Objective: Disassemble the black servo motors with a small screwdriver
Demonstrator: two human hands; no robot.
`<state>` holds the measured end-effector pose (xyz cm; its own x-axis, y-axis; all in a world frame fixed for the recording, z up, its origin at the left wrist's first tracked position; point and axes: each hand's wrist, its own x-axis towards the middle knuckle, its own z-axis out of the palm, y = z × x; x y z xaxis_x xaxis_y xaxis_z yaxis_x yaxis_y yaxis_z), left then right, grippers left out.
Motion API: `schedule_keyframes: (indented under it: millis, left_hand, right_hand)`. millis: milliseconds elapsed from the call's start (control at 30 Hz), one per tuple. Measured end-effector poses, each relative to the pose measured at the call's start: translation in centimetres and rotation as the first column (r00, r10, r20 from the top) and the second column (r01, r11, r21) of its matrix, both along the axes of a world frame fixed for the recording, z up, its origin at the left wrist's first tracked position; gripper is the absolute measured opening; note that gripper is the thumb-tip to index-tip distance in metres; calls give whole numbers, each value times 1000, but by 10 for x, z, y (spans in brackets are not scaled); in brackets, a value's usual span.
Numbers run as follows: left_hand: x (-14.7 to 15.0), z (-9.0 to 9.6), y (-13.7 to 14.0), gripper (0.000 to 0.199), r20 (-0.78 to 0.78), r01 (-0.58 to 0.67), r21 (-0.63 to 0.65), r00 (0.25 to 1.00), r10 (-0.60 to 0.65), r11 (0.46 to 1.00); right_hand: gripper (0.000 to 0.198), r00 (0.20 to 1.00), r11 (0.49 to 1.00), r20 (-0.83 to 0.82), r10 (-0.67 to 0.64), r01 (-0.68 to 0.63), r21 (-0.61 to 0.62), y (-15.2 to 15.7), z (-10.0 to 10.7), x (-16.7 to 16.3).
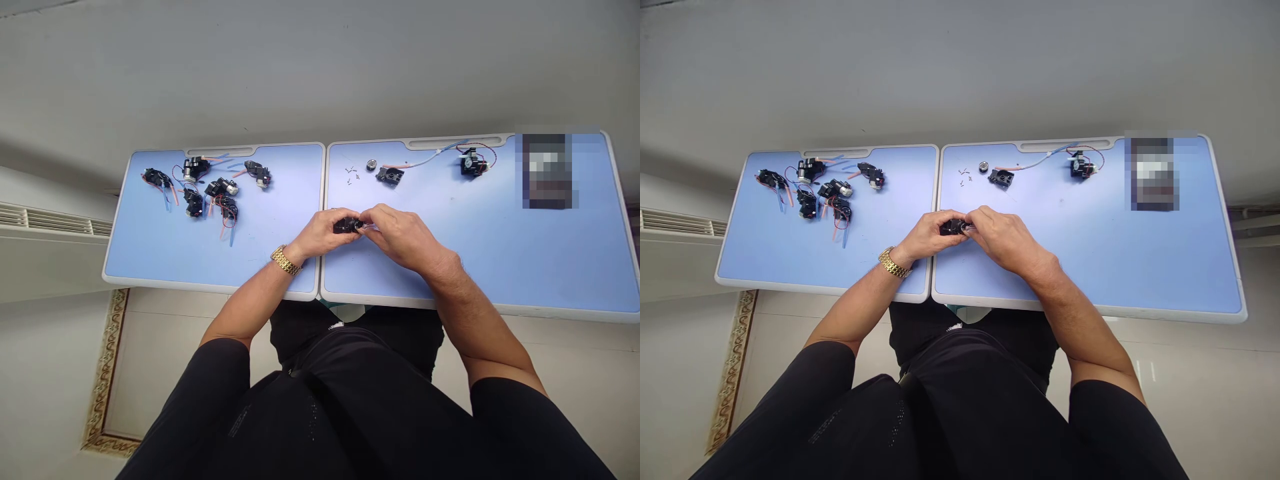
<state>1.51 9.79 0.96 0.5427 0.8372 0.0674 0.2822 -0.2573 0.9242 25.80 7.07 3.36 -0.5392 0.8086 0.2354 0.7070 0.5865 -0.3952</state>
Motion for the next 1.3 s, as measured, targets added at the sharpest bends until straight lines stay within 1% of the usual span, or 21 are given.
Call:
schedule_keyframes:
  millis: [267,533,767,900,1000,1233,1300]
  left_hand:
    - [0,4,0,32,-51,37,10,998,-36,999]
    - [1,3,-2,33,-66,76,105,995,-69,992]
    - [0,3,-2,33,-103,78,141,993,-64,987]
    - [0,3,-2,33,-116,81,137,991,-66,987]
    - [1,2,-1,33,-128,85,136,989,-67,987]
    - [0,-1,2,33,-138,95,132,987,-76,987]
    - [0,-2,2,33,-149,92,138,986,-71,986]
  right_hand:
    - [18,999,995,27,35,-32,-100,1,7,5]
    - [16,999,994,21,45,-43,-99,1,8,9]
    - [17,997,991,18,75,-72,-115,3,9,9]
    - [18,993,993,103,60,-49,-112,0,15,8]
    - [18,983,989,174,52,-27,-143,-2,22,6]
    - [17,938,981,330,110,-48,-188,3,39,-1]
    - [18,926,978,353,132,-63,-201,5,44,-2]
